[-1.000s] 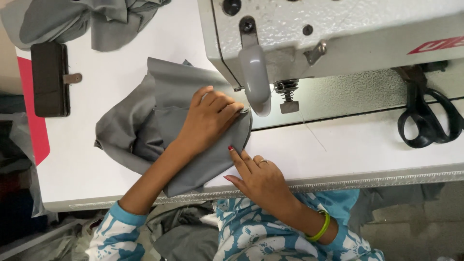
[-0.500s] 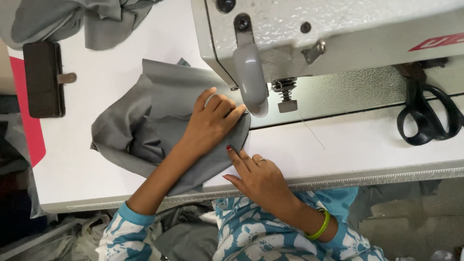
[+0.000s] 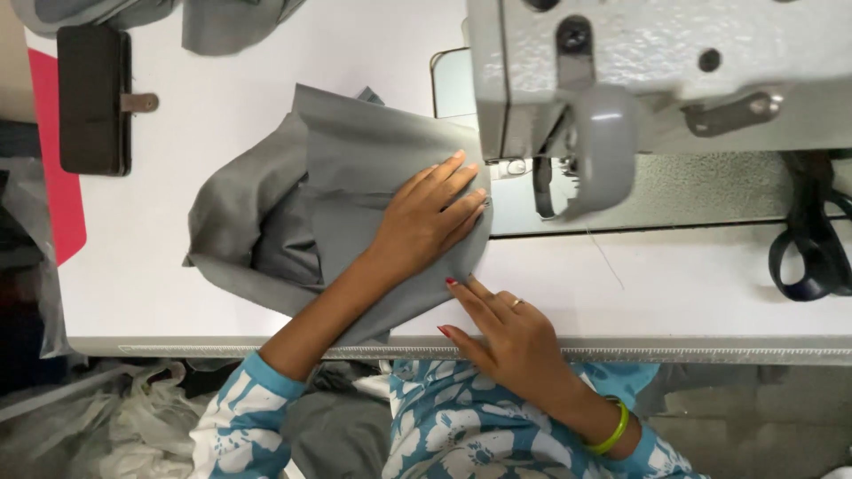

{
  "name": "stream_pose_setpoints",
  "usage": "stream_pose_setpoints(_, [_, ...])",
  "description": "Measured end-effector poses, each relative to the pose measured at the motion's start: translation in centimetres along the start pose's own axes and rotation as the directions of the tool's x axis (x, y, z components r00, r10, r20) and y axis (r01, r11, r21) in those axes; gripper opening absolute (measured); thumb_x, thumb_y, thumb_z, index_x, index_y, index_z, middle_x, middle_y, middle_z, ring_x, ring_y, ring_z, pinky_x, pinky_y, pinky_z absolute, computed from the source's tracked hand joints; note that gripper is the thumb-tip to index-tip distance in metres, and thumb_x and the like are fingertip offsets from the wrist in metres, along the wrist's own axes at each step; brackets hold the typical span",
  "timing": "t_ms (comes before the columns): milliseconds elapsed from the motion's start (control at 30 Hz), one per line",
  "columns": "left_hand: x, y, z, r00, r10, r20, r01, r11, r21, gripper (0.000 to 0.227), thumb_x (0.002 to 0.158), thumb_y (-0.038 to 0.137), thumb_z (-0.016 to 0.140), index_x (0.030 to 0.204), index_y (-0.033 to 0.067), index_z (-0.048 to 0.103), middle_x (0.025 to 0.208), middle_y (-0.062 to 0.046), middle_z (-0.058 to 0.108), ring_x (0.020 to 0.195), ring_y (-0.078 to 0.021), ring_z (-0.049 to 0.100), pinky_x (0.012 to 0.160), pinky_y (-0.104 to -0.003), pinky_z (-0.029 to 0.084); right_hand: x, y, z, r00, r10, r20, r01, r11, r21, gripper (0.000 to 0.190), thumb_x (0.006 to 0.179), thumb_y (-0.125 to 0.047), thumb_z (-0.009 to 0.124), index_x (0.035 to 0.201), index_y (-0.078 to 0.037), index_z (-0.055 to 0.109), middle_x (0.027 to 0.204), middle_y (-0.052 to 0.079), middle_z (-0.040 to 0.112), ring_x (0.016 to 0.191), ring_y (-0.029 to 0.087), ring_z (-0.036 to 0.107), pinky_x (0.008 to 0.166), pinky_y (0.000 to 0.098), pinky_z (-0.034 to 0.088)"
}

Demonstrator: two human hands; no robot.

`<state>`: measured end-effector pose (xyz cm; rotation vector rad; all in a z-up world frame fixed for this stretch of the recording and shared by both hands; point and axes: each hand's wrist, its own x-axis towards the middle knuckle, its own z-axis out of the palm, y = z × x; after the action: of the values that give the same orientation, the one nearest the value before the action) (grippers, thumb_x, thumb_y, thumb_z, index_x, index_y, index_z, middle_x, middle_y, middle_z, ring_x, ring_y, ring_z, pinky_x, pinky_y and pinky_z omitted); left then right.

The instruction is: A person is using an industrial sewing machine to stitch together a grey fabric item.

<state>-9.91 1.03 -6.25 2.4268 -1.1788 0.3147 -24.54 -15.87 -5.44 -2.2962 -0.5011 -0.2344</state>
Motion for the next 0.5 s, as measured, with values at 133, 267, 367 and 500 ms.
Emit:
stream_pose_setpoints(133, [1.3, -0.2, 0.6, 1.0, 0.007, -0.03, -0.008, 0.999, -0.042, 0.023, 0.099, 0.02, 0.073, 0.12, 0.0097, 0.067, 0.137, -0.013, 0.06, 0.138, -0.0336, 0.055, 0.112, -0.048, 0.047, -0.2, 1.5, -2.3, 0.997, 0.082, 0.016, -0.083, 0.994, 0.073, 0.052, 0.091, -0.03, 0.075, 0.134, -0.004, 0.064, 0.131, 0.016, 0.07, 0.09, 0.025, 0.071, 0.079, 0.0357, 0.057])
stream_pose_setpoints(267, [3.3, -0.9, 1.1, 0.999, 0.03, -0.027, -0.032, 0.995, -0.095, 0.019, 0.099, 0.019, 0.072, 0.115, 0.009, 0.067, 0.135, -0.012, 0.062, 0.137, -0.0326, 0.055, 0.111, -0.044, 0.047, 0.8, 5.4, -4.7, 0.99, 0.095, -0.107, -0.117, 0.968, -0.223, 0.059, 0.091, -0.034, 0.076, 0.139, -0.003, 0.06, 0.134, 0.015, 0.066, 0.116, 0.034, 0.066, 0.102, 0.0452, 0.05])
stream_pose_setpoints(367, [3.9, -2.2, 2.1, 0.999, 0.028, -0.045, -0.032, 0.994, -0.105, 0.019, 0.1, 0.02, 0.073, 0.112, 0.0081, 0.067, 0.13, -0.012, 0.063, 0.137, -0.0327, 0.056, 0.112, -0.044, 0.047, 1.0, 6.4, -5.4, 0.987, 0.128, -0.101, -0.156, 0.916, -0.369, 0.068, 0.09, -0.042, 0.075, 0.142, -0.002, 0.058, 0.133, 0.019, 0.064, 0.128, 0.038, 0.058, 0.115, 0.0526, 0.039])
stream_pose_setpoints(500, [4.6, -3.2, 2.4, 0.998, -0.004, -0.064, -0.004, 0.992, -0.128, 0.018, 0.099, 0.021, 0.073, 0.108, 0.008, 0.066, 0.125, -0.012, 0.065, 0.137, -0.0324, 0.057, 0.114, -0.044, 0.046, 0.4, 7.0, -4.8, 0.982, 0.17, -0.082, -0.189, 0.896, -0.402, 0.07, 0.092, -0.045, 0.072, 0.146, -0.003, 0.058, 0.135, 0.02, 0.064, 0.133, 0.037, 0.055, 0.12, 0.0532, 0.033])
